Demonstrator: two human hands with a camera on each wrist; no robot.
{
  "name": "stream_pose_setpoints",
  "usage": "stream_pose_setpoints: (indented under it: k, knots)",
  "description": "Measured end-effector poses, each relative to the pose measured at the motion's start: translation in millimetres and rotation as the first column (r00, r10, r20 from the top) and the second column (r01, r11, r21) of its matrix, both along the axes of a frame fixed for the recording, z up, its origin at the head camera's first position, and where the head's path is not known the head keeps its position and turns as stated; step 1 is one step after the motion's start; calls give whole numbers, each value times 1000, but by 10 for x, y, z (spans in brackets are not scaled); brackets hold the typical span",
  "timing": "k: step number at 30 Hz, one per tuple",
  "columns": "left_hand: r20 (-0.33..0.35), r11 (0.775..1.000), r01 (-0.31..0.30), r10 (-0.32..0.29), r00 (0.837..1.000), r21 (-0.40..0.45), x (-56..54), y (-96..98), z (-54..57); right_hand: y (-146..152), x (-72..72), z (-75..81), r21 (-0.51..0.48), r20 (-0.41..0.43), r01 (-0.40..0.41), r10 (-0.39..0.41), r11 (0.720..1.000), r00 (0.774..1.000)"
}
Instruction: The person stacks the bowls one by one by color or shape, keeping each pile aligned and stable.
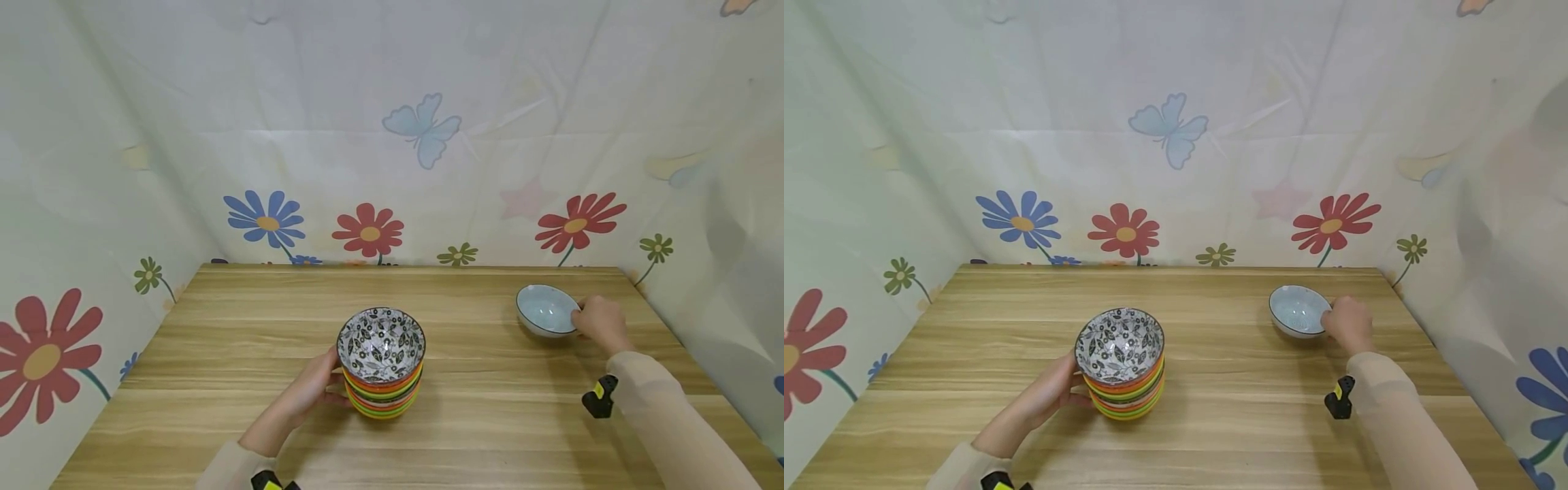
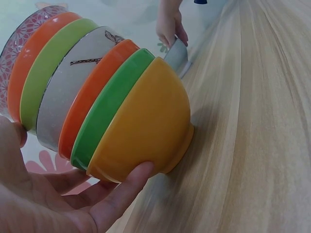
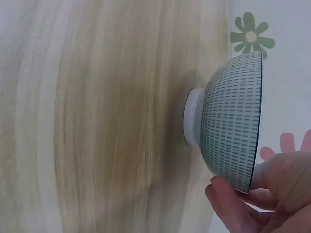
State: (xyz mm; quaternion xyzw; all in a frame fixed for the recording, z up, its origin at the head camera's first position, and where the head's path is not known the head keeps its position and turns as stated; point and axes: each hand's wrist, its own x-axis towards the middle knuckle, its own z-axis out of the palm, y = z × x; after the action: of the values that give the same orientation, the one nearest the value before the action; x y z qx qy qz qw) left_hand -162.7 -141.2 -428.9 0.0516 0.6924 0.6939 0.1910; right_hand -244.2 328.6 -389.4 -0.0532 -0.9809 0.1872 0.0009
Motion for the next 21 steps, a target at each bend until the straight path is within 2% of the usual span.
stream_pose_setpoints:
  k: [6,16,21]
  knots:
    - [6,1000,-1,1,1000,-2,-2,0,2,18,-4,-23,-58,-8,21,-21,998,1000]
    - [10,1000,-7,7,1000,-7,-9,3,-5,29,-6,-73,-65,-87,49,-55,997,995]
    - [7,1000,-7,7,1000,-9,-11,-3,-16,9,-2,-78,-56,-83,81,-85,995,993]
